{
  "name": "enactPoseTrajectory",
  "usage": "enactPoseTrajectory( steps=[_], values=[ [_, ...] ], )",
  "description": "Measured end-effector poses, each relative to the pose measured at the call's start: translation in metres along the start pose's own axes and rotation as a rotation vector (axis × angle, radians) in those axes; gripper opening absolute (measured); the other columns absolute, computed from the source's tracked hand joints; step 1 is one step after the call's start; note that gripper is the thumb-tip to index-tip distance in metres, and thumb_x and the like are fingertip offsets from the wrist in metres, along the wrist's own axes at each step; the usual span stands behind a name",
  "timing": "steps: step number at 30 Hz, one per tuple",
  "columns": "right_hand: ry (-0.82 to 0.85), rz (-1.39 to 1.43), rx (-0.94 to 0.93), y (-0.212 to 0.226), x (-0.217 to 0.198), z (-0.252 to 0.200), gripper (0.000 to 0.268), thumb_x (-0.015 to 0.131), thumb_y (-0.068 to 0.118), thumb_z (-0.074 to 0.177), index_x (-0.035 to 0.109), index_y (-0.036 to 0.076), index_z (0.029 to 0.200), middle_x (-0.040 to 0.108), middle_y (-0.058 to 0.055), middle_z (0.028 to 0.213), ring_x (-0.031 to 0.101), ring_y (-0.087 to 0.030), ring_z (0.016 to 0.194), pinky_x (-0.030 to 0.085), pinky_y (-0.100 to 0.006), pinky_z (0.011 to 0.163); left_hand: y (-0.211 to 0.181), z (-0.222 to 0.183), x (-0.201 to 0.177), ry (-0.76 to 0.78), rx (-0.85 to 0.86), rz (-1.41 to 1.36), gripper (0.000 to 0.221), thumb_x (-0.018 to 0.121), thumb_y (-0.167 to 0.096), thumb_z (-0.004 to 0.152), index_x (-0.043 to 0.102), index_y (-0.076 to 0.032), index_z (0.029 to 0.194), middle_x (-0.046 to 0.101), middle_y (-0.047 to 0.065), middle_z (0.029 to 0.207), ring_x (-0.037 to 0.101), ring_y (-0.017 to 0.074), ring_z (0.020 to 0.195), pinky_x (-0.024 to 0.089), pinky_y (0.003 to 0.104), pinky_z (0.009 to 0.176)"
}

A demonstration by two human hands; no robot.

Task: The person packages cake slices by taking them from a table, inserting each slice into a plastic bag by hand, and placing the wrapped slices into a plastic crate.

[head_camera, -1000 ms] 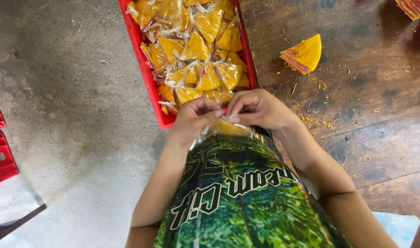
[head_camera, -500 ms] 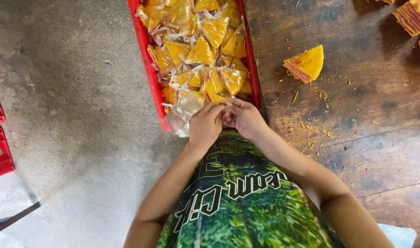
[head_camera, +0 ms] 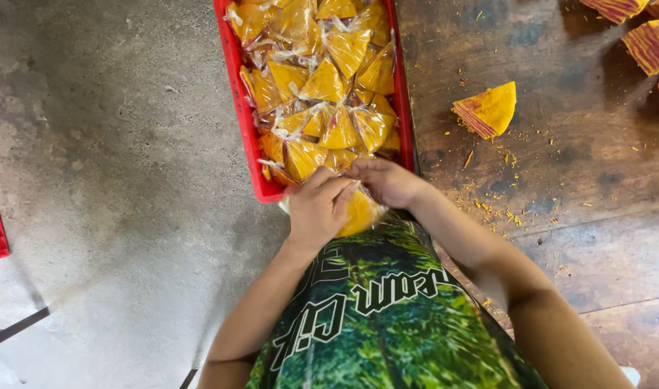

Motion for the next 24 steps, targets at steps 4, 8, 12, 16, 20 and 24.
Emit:
enactPoseTrajectory(
  steps=[4, 8, 12, 16, 20, 24],
  values=[
    [-0.068, -0.411, -0.243, 0.065, 0.004, 0.008, 0.014, 0.055, 0.015, 0.106, 0.065, 0.007, 0.109, 0.075, -0.012, 0.106, 0.060, -0.015, 0.075, 0.047, -0.030, 0.063, 0.023, -0.005, -0.006, -0.009, -0.276, -0.192, 0.021, 0.079, -0.021, 0.091, 0.075, -0.005, 0.104, 0.065, 0.004, 0.079, 0.057, 0.0125, 0.063, 0.045, 0.028, 0.056],
    [-0.177, -1.165, -0.914, 0.099, 0.065, -0.034, 0.033, 0.074, 0.015, 0.098, 0.060, -0.002, 0.123, 0.063, -0.025, 0.128, 0.063, -0.039, 0.116, 0.050, -0.042, 0.095, 0.051, -0.011, 0.008, -0.109, -0.661, -0.847, 0.021, 0.070, -0.022, 0.100, 0.069, -0.001, 0.104, 0.063, -0.004, 0.081, 0.050, 0.0017, 0.066, 0.037, 0.020, 0.056],
    [-0.123, -1.045, -0.445, 0.057, 0.108, -0.051, 0.033, 0.084, 0.023, 0.087, 0.061, 0.003, 0.102, 0.070, -0.014, 0.095, 0.069, -0.025, 0.086, 0.055, -0.036, 0.079, 0.054, -0.006, 0.010, -0.222, -0.534, -1.001, 0.021, 0.079, -0.013, 0.091, 0.063, -0.005, 0.102, 0.056, -0.009, 0.084, 0.052, 0.0000, 0.071, 0.050, 0.020, 0.061],
    [-0.383, -1.035, -0.664, 0.060, 0.096, -0.057, 0.021, 0.080, 0.020, 0.093, 0.065, 0.005, 0.093, 0.066, -0.010, 0.086, 0.065, -0.022, 0.077, 0.054, -0.036, 0.072, 0.053, -0.001, 0.021, -0.160, -0.545, -0.635, 0.018, 0.075, -0.018, 0.095, 0.063, -0.004, 0.093, 0.061, -0.005, 0.080, 0.053, 0.0003, 0.067, 0.045, 0.019, 0.057],
    [-0.276, -0.987, -0.800, 0.061, 0.093, -0.067, 0.041, 0.084, 0.021, 0.074, 0.063, -0.002, 0.102, 0.060, -0.016, 0.089, 0.061, -0.030, 0.075, 0.051, -0.037, 0.063, 0.064, 0.009, 0.035, -0.164, -0.636, -0.906, 0.023, 0.074, -0.019, 0.102, 0.063, -0.003, 0.090, 0.059, -0.005, 0.079, 0.048, -0.0004, 0.069, 0.040, 0.019, 0.060],
    [-0.407, -1.013, -0.789, 0.048, 0.085, -0.067, 0.014, 0.073, 0.012, 0.093, 0.065, 0.001, 0.090, 0.064, -0.013, 0.083, 0.065, -0.033, 0.074, 0.051, -0.039, 0.065, 0.055, 0.011, 0.040, -0.107, -0.712, -0.924, 0.024, 0.078, -0.022, 0.097, 0.064, -0.003, 0.093, 0.057, -0.005, 0.077, 0.048, 0.0001, 0.065, 0.043, 0.019, 0.057]
  ],
)
Point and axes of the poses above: each hand's wrist, its own z-axis towards the middle knuckle, its own x-axis out of the palm, y = z × x, the point moved 2 cm from there along z, towards the middle knuckle
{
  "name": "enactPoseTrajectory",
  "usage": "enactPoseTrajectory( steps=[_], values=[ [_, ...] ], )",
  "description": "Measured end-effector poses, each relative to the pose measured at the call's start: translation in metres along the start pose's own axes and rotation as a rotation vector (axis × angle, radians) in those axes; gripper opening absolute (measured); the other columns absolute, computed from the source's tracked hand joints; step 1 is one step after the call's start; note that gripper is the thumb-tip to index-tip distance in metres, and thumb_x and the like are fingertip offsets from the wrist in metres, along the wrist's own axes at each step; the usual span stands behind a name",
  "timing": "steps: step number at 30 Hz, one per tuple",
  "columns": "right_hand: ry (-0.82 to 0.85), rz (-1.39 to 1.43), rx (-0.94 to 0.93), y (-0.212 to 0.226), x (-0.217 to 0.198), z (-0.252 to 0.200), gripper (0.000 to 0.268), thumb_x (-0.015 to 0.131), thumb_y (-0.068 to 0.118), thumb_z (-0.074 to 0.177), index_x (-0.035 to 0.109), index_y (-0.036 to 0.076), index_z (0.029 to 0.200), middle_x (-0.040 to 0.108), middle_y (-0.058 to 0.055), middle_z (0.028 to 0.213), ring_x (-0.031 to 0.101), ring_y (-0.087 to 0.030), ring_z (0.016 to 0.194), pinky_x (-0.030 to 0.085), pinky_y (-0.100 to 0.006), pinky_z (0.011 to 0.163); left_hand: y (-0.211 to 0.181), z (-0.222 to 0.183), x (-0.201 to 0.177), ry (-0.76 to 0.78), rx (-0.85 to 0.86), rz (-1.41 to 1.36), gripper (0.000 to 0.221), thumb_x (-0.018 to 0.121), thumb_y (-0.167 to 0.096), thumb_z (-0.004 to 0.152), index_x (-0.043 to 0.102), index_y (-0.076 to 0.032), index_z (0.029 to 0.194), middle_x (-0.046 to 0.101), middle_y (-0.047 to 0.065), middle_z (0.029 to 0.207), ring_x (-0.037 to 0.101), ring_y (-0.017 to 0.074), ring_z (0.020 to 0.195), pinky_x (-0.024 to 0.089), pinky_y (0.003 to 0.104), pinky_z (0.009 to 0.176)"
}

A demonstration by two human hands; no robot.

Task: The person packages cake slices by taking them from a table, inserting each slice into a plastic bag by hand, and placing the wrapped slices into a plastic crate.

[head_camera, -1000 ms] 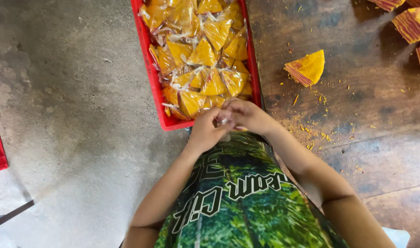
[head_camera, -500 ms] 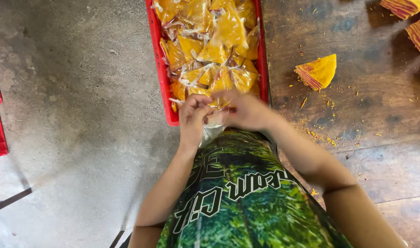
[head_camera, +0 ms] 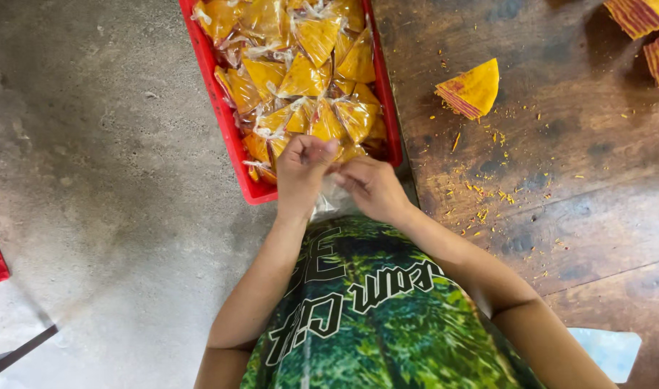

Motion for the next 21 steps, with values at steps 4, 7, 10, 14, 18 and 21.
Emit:
enactPoseTrajectory(
  steps=[4, 7, 10, 14, 18, 21],
  values=[
    [-0.140, -0.114, 0.049, -0.009, -0.012, -0.005, 0.019, 0.069, 0.013, 0.103, 0.066, 0.001, 0.088, 0.063, -0.014, 0.079, 0.064, -0.034, 0.073, 0.050, -0.041, 0.066, -0.010, -0.007, 0.013, 0.128, 0.190, 0.337, 0.033, 0.085, -0.026, 0.087, 0.067, -0.001, 0.102, 0.071, 0.002, 0.090, 0.067, 0.0079, 0.081, 0.055, 0.022, 0.072],
    [-0.233, -0.097, 0.136, -0.013, -0.037, -0.005, 0.015, 0.065, 0.014, 0.104, 0.069, 0.002, 0.096, 0.067, -0.014, 0.084, 0.068, -0.029, 0.076, 0.052, -0.037, 0.066, -0.012, -0.002, 0.009, 0.172, 0.176, 0.521, 0.042, 0.087, -0.029, 0.084, 0.069, -0.003, 0.112, 0.071, 0.003, 0.089, 0.066, 0.0091, 0.082, 0.055, 0.024, 0.073],
    [-0.148, -0.112, 0.372, -0.017, -0.067, -0.005, 0.018, 0.071, 0.021, 0.099, 0.073, 0.003, 0.098, 0.066, -0.014, 0.075, 0.066, -0.027, 0.064, 0.049, -0.038, 0.061, -0.008, 0.003, -0.008, 0.396, 0.019, 0.542, 0.039, 0.084, -0.031, 0.083, 0.074, -0.006, 0.111, 0.075, 0.002, 0.088, 0.068, 0.0082, 0.081, 0.054, 0.025, 0.074],
    [-0.034, -0.145, 0.284, -0.017, -0.080, -0.002, 0.017, 0.074, 0.021, 0.097, 0.075, 0.006, 0.105, 0.071, -0.013, 0.085, 0.069, -0.021, 0.068, 0.052, -0.033, 0.064, 0.003, -0.007, -0.011, 0.486, 0.112, 0.759, 0.027, 0.076, -0.032, 0.092, 0.078, -0.006, 0.096, 0.078, 0.003, 0.089, 0.071, 0.0102, 0.075, 0.054, 0.030, 0.071],
    [-0.192, -0.265, 0.214, -0.027, -0.064, -0.004, 0.029, 0.077, 0.024, 0.091, 0.072, 0.007, 0.114, 0.072, -0.012, 0.096, 0.066, -0.024, 0.085, 0.053, -0.030, 0.076, 0.000, -0.013, 0.000, 0.285, 0.102, 0.877, 0.029, 0.067, -0.033, 0.104, 0.084, -0.011, 0.097, 0.073, 0.010, 0.077, 0.067, 0.0179, 0.066, 0.051, 0.032, 0.067],
    [0.005, 0.383, 0.487, -0.038, -0.013, -0.015, 0.023, 0.074, 0.019, 0.095, 0.073, 0.005, 0.113, 0.072, -0.007, 0.098, 0.065, -0.015, 0.090, 0.053, -0.027, 0.081, -0.007, -0.017, 0.011, 0.326, 0.264, 0.746, 0.022, 0.081, -0.025, 0.086, 0.074, -0.004, 0.087, 0.073, 0.009, 0.083, 0.068, 0.0205, 0.067, 0.052, 0.034, 0.062]
  ],
)
Point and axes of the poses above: each hand's wrist, its own z-axis towards the middle knuckle, its own x-axis out of the palm, y = z × x, the point moved 2 cm from there along z, towards the middle knuckle
